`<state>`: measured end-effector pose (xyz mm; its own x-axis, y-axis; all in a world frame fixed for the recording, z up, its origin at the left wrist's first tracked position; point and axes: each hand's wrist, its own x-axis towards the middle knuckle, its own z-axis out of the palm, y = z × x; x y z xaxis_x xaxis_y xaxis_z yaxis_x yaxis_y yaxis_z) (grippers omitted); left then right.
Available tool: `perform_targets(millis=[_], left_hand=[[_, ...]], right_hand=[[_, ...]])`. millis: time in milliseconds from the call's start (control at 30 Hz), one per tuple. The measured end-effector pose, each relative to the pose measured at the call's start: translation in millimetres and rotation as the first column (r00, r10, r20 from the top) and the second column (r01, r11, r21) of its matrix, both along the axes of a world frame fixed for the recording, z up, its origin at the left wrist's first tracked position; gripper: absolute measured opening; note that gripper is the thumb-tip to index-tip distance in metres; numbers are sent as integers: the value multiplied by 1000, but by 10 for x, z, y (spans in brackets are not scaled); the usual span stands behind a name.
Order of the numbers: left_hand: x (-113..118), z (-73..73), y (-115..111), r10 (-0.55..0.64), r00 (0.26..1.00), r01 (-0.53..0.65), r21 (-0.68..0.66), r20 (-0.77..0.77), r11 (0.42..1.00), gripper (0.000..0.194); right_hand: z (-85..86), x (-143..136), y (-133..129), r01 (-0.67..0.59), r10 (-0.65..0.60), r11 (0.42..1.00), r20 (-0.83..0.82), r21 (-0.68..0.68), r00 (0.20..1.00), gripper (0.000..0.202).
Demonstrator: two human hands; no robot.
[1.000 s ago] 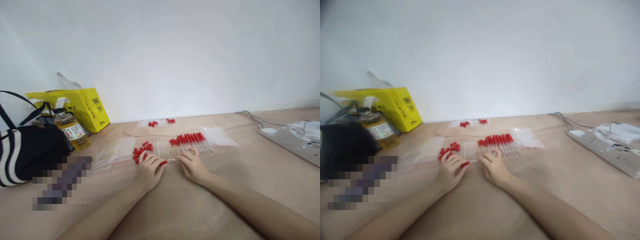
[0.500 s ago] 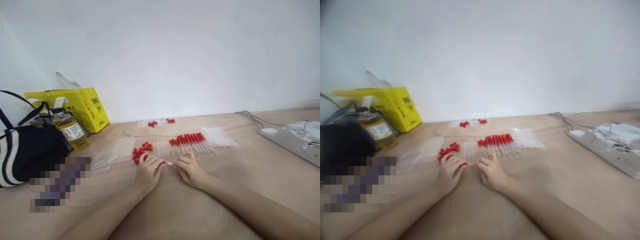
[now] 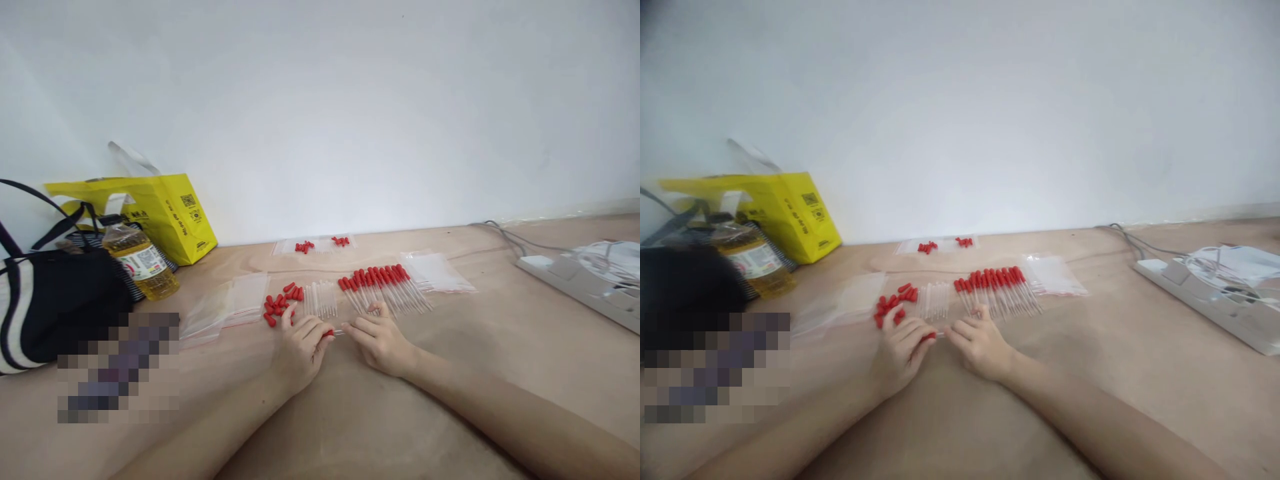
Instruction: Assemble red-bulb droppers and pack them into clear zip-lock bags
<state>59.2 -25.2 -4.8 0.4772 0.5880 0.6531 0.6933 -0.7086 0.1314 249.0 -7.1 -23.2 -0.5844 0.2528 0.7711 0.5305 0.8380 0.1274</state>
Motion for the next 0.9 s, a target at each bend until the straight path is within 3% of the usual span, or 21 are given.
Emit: perform_targets(millis=[567,700,900], left_hand=[[3,23,5,-20,1000,20,-84,9,996,12],[-76,32,37,22,999,-25,-86,-28,996,26],[-97,46,57,32,999,-32,-44,8,999,14]], right_hand=[[19,-28,24,-8,9,999,23,-32,1000,28],[36,28,39,24,-23,997,13,-67,1000,31],[14,66,51,32,-31,997,16,-71,999,30]])
